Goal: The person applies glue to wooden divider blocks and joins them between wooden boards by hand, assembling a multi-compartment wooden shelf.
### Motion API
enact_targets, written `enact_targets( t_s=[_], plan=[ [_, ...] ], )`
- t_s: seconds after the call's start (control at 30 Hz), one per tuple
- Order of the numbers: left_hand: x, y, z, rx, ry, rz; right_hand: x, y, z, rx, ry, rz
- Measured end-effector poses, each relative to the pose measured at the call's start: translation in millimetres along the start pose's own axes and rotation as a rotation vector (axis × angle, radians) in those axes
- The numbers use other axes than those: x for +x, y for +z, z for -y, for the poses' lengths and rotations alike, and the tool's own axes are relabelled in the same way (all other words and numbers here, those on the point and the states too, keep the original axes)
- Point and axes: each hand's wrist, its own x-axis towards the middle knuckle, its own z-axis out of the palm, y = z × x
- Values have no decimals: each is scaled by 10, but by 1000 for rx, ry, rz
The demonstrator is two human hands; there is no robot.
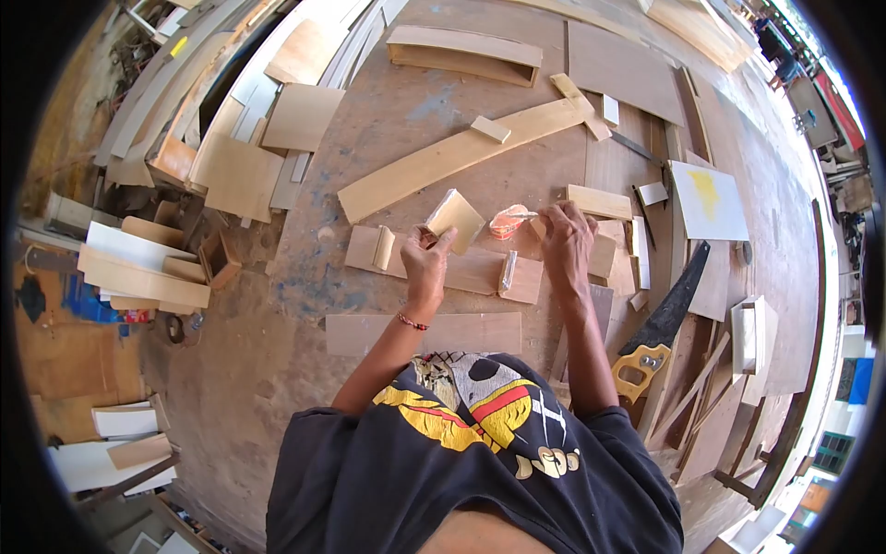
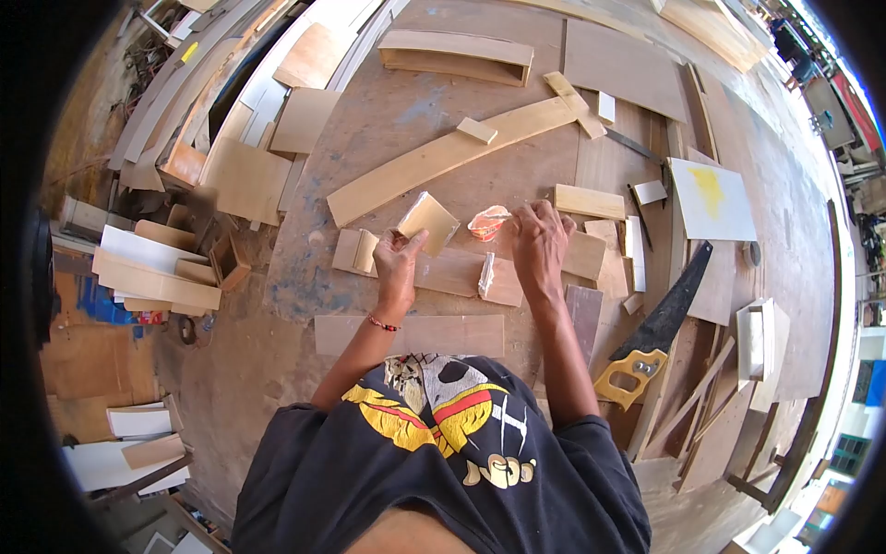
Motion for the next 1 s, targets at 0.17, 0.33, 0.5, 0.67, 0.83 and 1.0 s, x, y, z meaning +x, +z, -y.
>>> enact_targets(
  t_s=[0.17,0.33,0.5,0.67,0.83,1.0],
  plan=[
    [-45,-108,23,101,51,-43,130,116,-73,-97,-96,104],
    [-122,-228,94,126,184,-13,202,277,-80,-137,-186,228],
    [-183,-419,282,307,239,-45,146,199,120,-319,-329,164],
    [-294,-533,361,142,181,-57,-86,79,397,250,-131,310],
    [-372,-560,344,279,171,-60,-565,452,737,564,-32,563],
    [-455,-531,209,465,243,-19,-678,676,752,576,-122,469]
  ],
)
